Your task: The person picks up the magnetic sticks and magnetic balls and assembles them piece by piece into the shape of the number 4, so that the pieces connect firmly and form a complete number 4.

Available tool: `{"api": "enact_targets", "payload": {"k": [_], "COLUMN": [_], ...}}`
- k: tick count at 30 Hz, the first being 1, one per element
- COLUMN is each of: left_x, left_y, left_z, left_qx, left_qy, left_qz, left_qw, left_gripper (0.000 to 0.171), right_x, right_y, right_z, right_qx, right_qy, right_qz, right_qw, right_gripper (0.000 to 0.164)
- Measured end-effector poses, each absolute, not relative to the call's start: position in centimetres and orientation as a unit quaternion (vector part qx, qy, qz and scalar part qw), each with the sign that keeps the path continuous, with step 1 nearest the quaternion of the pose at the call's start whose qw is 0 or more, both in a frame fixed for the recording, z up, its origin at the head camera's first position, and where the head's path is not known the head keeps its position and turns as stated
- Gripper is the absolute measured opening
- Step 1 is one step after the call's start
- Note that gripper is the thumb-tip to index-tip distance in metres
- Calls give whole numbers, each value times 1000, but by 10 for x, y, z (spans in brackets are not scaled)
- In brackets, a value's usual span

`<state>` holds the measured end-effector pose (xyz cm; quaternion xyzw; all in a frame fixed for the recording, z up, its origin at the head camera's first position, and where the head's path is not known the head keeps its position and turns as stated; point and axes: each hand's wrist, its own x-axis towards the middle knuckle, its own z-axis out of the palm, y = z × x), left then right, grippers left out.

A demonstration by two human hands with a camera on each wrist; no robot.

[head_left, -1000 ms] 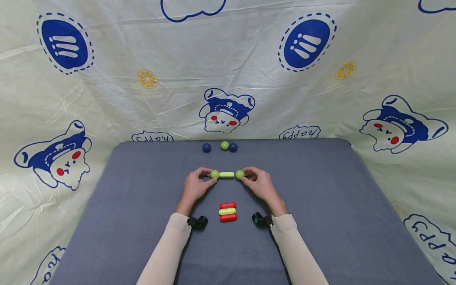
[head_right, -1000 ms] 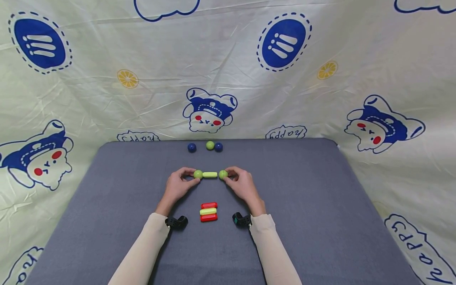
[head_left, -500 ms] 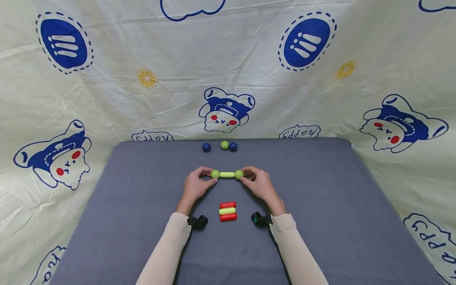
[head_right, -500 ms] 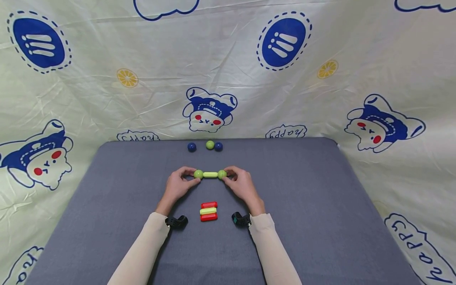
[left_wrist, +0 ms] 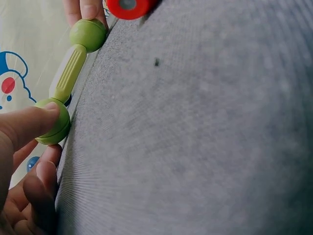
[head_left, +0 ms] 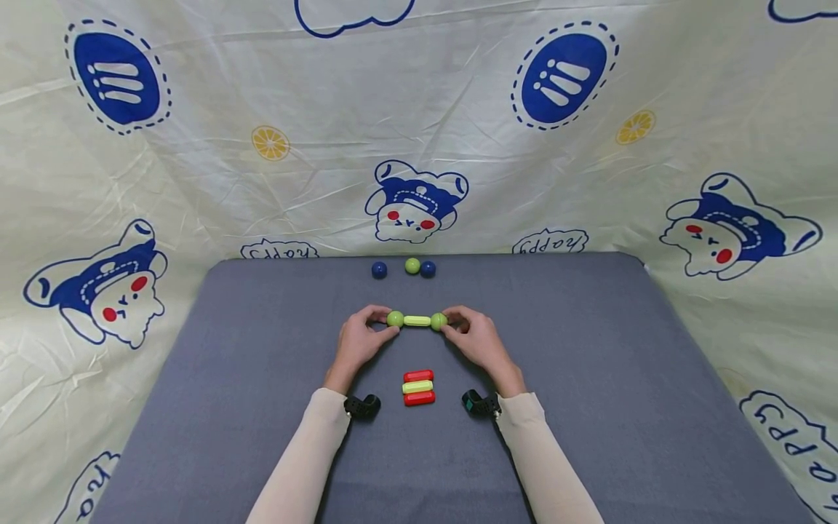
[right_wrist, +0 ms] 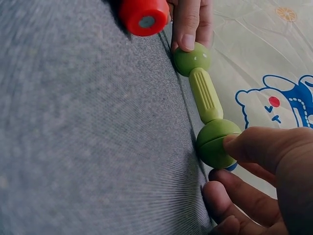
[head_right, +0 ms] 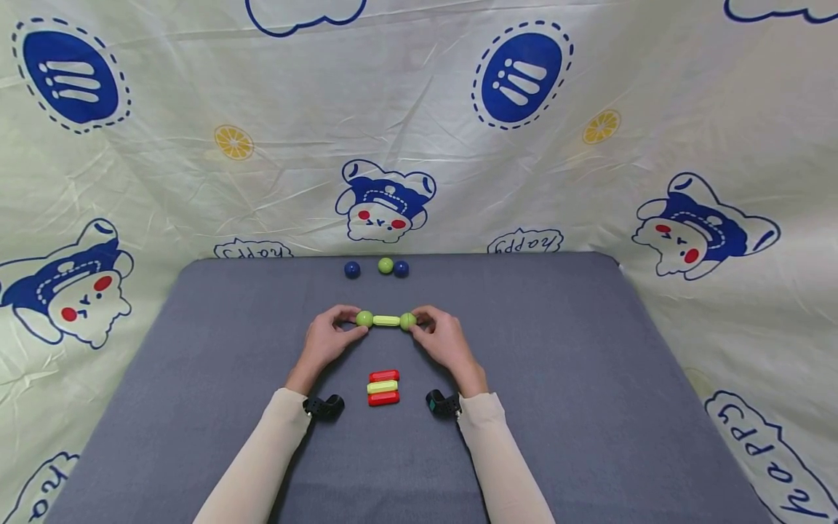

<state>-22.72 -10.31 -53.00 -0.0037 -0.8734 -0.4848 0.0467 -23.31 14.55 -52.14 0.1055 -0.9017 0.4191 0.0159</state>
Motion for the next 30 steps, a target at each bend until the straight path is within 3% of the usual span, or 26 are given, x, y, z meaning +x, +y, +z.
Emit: {"api": "enact_targets", "payload": {"k": [17,30], "left_x": [-229,-217], "left_y": [-103,-100], "left_z": [-528,-517], "left_qx": [-18,-51], "left_qy": [-876,-868], "left_qz": [-479,-493], "left_qw": [50,-11], "left_gripper": [38,43], "right_x": [-225,-214], "right_y": [142,139], "right_z": [-519,-518], "right_qx": [94,108], "right_qy": [-905,-909], "right_qz": [415,403], "right_qw": [14,24], "right_gripper": [27,25]}}
